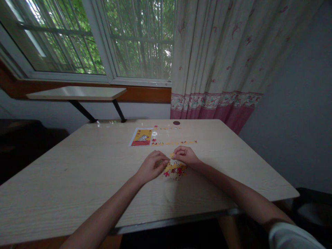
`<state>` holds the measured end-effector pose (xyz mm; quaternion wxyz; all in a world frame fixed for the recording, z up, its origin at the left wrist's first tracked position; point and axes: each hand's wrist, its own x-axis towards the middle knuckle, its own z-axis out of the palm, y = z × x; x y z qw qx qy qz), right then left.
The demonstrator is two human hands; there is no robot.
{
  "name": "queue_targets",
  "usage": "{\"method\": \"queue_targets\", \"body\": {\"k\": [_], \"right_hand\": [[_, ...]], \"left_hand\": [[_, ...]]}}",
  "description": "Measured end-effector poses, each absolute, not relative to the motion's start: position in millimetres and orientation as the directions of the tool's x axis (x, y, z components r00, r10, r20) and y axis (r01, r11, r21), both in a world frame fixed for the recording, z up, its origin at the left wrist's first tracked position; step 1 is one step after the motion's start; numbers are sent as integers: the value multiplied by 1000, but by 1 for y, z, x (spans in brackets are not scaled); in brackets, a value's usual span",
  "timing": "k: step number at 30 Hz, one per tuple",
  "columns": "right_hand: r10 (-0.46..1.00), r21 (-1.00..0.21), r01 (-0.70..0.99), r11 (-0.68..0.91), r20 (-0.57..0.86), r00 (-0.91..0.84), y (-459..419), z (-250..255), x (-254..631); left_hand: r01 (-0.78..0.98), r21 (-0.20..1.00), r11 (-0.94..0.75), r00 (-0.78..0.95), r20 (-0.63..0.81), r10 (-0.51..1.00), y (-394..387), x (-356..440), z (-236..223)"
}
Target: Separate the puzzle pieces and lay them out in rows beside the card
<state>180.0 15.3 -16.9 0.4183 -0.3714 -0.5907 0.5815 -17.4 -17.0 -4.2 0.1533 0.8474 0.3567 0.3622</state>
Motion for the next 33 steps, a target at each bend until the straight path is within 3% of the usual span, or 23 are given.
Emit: {"method": "queue_targets", "body": {"k": [11,19,22,26,29,33], "right_hand": [[909,-993,17,113,97,-406,13,-21,177],[887,-938,187,293,193,-420,11,-19,179],[851,-833,294,469,339,-401,7,-14,181],[714,-546,465,697,585,-384,3,-11,183],[642,-402,529,748,642,-420,1,-12,183],[601,-316,559,766,659,-451,1,-12,182]], "left_hand": [[534,473,-701,397,591,702,-14,-16,-8],[549,446,-707,385,616,687,-17,-17,-4],[550,447,-705,377,621,687,-18,-18,-3],[549,454,-702,366,625,689,-17,-20,-3],[552,453,-700,357,630,689,-17,-20,-3],[552,457,-697,368,616,696,-18,-19,-3]]}}
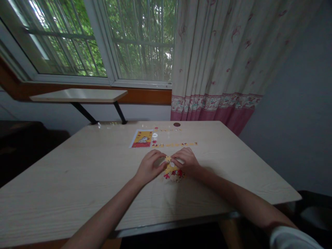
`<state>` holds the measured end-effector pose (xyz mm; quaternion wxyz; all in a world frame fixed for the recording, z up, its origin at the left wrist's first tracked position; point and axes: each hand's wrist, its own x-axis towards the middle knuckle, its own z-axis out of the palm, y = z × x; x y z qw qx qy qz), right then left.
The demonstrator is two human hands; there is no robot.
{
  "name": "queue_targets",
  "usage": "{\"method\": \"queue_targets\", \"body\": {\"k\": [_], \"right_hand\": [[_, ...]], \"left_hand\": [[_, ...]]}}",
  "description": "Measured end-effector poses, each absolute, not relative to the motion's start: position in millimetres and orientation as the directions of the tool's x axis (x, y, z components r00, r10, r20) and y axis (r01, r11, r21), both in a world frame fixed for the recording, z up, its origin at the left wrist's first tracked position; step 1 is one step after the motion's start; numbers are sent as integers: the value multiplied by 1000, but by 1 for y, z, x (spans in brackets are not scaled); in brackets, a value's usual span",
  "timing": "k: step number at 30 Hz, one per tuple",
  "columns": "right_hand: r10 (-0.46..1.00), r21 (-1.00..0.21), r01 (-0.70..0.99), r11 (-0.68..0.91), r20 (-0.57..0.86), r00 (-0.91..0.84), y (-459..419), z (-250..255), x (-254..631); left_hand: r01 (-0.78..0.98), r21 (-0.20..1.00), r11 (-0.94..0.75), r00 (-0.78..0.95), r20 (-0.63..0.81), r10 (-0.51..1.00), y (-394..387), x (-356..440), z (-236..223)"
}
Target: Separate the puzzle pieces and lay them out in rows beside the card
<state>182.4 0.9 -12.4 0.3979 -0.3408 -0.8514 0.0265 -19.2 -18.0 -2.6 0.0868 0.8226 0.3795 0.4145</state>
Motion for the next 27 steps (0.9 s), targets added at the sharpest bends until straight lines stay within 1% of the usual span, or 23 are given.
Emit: {"method": "queue_targets", "body": {"k": [6,9,12,15,21,27], "right_hand": [[570,-275,560,782,680,-461,2,-14,183],[576,-298,561,772,700,-422,5,-14,186],[604,-342,581,738,719,-344,10,-13,193],[609,-363,592,720,740,-286,14,-12,200],[626,-361,607,708,717,-305,15,-14,201],[596,-328,605,725,740,-313,14,-17,200]], "left_hand": [[549,456,-700,389,602,697,-18,-18,-4],[556,456,-695,379,605,700,-18,-20,-4],[569,455,-685,363,608,706,-16,-25,-4],[580,450,-679,381,587,714,-14,-30,-4],[603,442,-664,423,529,736,-14,-34,-6],[601,450,-661,448,495,745,-13,-35,-8]]}}
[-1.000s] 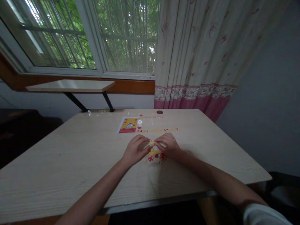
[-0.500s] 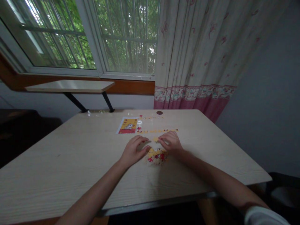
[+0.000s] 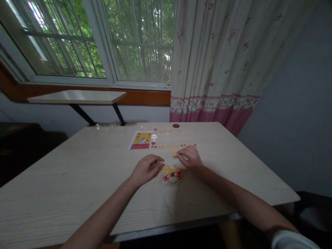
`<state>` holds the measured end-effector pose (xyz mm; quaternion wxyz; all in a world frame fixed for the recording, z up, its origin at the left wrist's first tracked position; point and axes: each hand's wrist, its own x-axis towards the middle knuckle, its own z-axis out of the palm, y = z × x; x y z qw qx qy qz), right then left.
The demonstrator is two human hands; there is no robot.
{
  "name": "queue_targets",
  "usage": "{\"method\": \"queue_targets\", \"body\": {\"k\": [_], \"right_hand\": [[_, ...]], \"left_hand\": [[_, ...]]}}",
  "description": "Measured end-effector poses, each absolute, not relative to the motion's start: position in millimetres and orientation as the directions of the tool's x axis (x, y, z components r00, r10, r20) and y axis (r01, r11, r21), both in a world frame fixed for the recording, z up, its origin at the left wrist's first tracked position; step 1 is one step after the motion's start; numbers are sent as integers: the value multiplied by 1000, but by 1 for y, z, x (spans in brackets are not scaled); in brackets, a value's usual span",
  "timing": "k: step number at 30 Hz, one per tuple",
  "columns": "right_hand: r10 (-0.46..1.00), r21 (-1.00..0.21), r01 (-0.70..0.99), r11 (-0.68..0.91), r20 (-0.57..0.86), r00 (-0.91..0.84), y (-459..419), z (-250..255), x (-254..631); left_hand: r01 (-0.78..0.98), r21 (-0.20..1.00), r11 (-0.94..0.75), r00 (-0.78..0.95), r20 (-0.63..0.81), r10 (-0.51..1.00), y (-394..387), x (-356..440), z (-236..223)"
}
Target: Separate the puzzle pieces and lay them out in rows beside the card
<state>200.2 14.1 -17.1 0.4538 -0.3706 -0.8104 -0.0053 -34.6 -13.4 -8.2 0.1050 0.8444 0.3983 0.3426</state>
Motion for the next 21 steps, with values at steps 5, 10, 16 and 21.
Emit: {"method": "queue_targets", "body": {"k": [5,10,16,21], "right_hand": [[618,-310,641,702,712,-333,21,-7,209],[672,-305,663,684,615,-412,64,13,236],[838,-401,793,458,491,-236,140,14,260],[897,-437,823,364,403,-183,179,-4,264]], "left_hand": [[600,470,-647,442,479,758,-15,-34,-7],[592,463,-660,451,489,747,-14,-33,-9],[594,474,-650,455,469,757,-14,-34,-10],[592,512,-622,454,426,783,-16,-35,-9]]}}
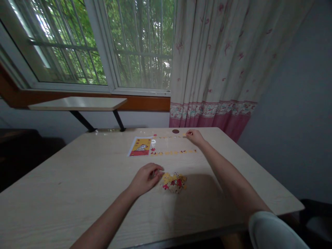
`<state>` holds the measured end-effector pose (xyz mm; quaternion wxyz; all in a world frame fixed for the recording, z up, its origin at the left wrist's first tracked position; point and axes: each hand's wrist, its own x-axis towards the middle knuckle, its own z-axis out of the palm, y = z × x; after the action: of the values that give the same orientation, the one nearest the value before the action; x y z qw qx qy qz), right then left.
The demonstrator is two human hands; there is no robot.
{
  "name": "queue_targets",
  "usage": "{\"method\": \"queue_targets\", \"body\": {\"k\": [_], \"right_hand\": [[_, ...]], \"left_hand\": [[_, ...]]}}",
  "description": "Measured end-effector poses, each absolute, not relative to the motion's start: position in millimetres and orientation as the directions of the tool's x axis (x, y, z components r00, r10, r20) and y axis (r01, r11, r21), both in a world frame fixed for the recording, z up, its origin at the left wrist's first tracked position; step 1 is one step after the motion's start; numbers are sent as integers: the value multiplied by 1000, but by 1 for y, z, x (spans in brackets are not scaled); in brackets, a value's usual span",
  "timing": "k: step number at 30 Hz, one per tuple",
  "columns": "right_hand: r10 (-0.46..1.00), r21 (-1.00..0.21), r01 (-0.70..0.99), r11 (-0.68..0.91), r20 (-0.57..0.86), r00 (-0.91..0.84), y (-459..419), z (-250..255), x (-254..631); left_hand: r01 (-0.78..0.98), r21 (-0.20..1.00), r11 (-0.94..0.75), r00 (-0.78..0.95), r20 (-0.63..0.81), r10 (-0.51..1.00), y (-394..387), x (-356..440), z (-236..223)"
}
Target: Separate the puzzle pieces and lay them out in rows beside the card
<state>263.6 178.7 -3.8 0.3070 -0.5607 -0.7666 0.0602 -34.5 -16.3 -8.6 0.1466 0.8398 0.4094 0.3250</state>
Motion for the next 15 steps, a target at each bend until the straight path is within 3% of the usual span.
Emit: {"method": "queue_targets", "body": {"k": [15], "right_hand": [[959,-432,879,202,271,-87,209,-32,263]], "left_hand": [[600,522,-606,455,401,795,-15,-35,-11]]}}
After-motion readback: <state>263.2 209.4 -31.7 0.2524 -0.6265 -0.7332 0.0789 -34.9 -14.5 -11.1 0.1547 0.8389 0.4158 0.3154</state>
